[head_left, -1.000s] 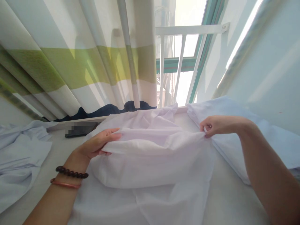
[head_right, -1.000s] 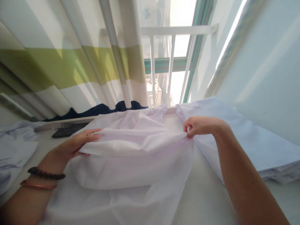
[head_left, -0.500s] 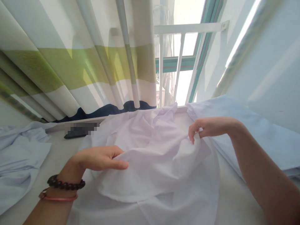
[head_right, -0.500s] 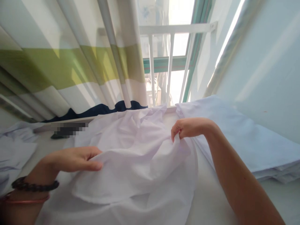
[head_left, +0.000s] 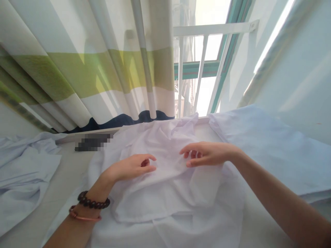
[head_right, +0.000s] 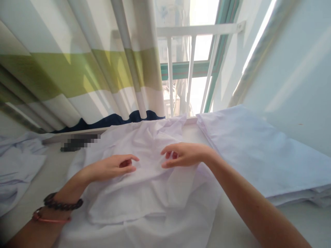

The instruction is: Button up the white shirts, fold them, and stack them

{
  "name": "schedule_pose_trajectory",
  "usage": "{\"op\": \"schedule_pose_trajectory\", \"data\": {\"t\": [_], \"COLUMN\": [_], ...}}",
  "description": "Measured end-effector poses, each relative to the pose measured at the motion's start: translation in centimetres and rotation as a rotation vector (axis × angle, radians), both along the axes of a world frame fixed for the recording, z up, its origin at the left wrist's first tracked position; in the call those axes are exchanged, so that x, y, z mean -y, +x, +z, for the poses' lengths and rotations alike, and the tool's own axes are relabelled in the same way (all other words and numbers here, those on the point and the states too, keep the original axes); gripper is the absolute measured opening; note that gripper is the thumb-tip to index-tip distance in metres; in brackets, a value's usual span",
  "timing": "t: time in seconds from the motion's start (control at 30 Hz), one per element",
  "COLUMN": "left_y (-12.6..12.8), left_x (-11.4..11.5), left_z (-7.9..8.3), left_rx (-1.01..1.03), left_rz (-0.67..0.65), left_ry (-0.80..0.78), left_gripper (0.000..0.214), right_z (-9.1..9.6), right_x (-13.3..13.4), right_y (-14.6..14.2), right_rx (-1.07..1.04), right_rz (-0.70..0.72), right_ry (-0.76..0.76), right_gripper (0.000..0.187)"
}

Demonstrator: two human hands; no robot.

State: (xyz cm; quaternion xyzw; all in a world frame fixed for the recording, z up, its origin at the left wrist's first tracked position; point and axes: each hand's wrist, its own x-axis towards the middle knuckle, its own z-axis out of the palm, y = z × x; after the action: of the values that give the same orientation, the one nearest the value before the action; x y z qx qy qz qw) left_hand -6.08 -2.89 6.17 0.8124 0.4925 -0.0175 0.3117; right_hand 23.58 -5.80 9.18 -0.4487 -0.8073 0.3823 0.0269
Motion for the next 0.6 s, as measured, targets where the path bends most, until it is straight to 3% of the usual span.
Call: {"op": "schedule_pose_trajectory", "data": {"t": [0.1,0.17,0.3,0.37,0.47,0.53,0.6], "left_y": [0.1,-0.2,-1.2,-1.3,-0.4,0.7,1.9], "left_x": [-0.4,-0.8,-2.1,-3.1,-4.8,-5.9,-7.0], "left_z": [-0.7,-1.3,-2.8,-3.8,-5.5,-6.5,-7.2], "left_rx": [-0.126,-0.276,-0.474,-0.484,-0.417,-0.380,-0.356], "left_rz": [0.155,0.267,0.365,0.344,0.295,0.264,0.248], "left_ry": [0.477,0.640,0.603,0.608,0.677,0.656,0.585], "left_gripper": [0.056,0.062,0.060,0.050,0.042,0.046,0.053], "right_z": [-3.3,-4.5,-4.0,-3.2,-2.4,-2.2,-2.4], "right_x": [-1.2,-1.8,-2.3,-2.5,-2.8,-3.1,-3.5], "right_y": [-1.9,-2.5,-1.6,-0.5,1.3,2.0,2.4], "right_rx": [0.124,0.235,0.369,0.388,0.389,0.377,0.377], "right_rz": [-0.186,-0.218,-0.125,-0.083,-0.148,-0.240,-0.329], "right_ry": [0.241,0.291,0.199,0.114,-0.004,0.086,0.289], "right_gripper": [0.072,0.067,0.042,0.031,0.030,0.028,0.024]}}
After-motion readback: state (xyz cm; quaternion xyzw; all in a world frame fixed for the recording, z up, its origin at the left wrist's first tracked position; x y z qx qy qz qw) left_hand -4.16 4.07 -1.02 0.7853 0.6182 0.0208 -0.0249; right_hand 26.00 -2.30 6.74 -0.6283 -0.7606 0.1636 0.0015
